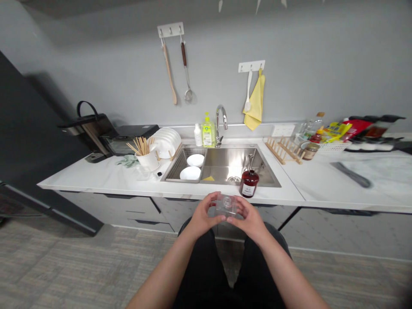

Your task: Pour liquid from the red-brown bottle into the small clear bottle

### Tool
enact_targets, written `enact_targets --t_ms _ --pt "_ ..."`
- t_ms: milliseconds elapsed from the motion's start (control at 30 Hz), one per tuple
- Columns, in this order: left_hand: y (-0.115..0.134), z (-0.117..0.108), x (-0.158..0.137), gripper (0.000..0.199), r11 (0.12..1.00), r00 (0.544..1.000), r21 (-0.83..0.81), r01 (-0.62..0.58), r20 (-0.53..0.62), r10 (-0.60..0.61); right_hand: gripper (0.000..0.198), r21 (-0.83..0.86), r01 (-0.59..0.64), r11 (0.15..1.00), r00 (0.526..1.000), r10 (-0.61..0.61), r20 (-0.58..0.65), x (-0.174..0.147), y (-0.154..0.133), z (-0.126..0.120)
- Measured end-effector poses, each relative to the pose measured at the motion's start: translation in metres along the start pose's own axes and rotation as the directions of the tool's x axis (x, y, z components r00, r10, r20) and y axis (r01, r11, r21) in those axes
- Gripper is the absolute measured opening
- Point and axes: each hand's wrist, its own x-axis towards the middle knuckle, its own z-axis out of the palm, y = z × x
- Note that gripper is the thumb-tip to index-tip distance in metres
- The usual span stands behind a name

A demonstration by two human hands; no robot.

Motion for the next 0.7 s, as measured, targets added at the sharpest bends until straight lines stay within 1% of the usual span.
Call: enact_targets --t_ms 33,67,100,133,167,200,233,267,333,367,400,433,500,600,700 --pt "0.001 -0.010 0.000 0.093 1.000 0.999 0.005 0.002 0.042 -0.002 0.080 -0.011 0.018 1.000 1.000 -0.018 -0.016 -0.003 0.001 0.000" --pt "0.002 -0.023 0.001 0.092 1.000 0.999 0.019 0.009 0.049 -0.010 0.079 -0.031 0.033 0.999 0.999 -0.034 -0.036 -0.006 0.003 -0.001" --pt "0.003 -0.039 0.003 0.088 0.998 0.999 0.059 0.031 0.006 -0.032 0.078 -0.055 0.043 0.998 0.997 -0.046 -0.055 -0.008 0.006 -0.002" --pt "0.004 -0.059 0.008 0.079 0.991 0.992 0.114 0.065 -0.115 -0.052 0.077 -0.084 0.048 0.995 0.996 -0.054 -0.069 -0.010 0.008 -0.003" --pt "0.005 -0.081 0.013 0.067 0.965 0.946 0.221 0.138 -0.319 -0.063 0.075 -0.114 0.047 0.992 0.996 -0.056 -0.076 -0.012 0.011 -0.004" --pt "0.006 -0.107 0.019 0.056 0.893 0.850 0.355 0.277 -0.524 -0.055 0.073 -0.144 0.044 0.989 0.996 -0.055 -0.076 -0.013 0.014 -0.004" --pt "0.008 -0.133 0.025 0.051 0.842 0.770 0.397 0.366 -0.638 -0.034 0.072 -0.168 0.040 0.985 0.996 -0.053 -0.073 -0.014 0.016 -0.005" --pt "0.009 -0.159 0.031 0.048 0.804 0.709 0.414 0.427 -0.705 -0.014 0.071 -0.187 0.036 0.982 0.997 -0.049 -0.067 -0.015 0.019 -0.005" --pt "0.012 -0.208 0.041 0.042 0.705 0.599 0.445 0.552 -0.800 0.036 0.070 -0.210 0.027 0.977 0.998 -0.039 -0.053 -0.016 0.022 -0.005" --pt "0.013 -0.228 0.045 0.039 0.648 0.559 0.463 0.604 -0.826 0.069 0.070 -0.216 0.023 0.976 0.998 -0.034 -0.047 -0.017 0.023 -0.004" --pt "0.014 -0.245 0.048 0.038 0.593 0.539 0.482 0.645 -0.837 0.095 0.069 -0.222 0.019 0.975 0.999 -0.029 -0.044 -0.017 0.024 -0.003" --pt "0.014 -0.258 0.052 0.038 0.539 0.529 0.498 0.679 -0.841 0.112 0.069 -0.228 0.014 0.973 0.999 -0.024 -0.042 -0.017 0.025 -0.002" --pt "0.012 -0.276 0.058 0.042 0.443 0.529 0.521 0.730 -0.841 0.117 0.069 -0.243 0.005 0.970 0.999 -0.015 -0.041 -0.018 0.026 0.000" --pt "0.008 -0.287 0.068 0.051 0.333 0.539 0.535 0.776 -0.838 0.090 0.071 -0.265 -0.008 0.964 0.999 -0.005 -0.047 -0.018 0.027 -0.001" --pt "0.004 -0.290 0.074 0.061 0.258 0.555 0.550 0.794 -0.830 0.060 0.072 -0.275 -0.008 0.961 0.998 -0.007 -0.056 -0.018 0.028 -0.002"
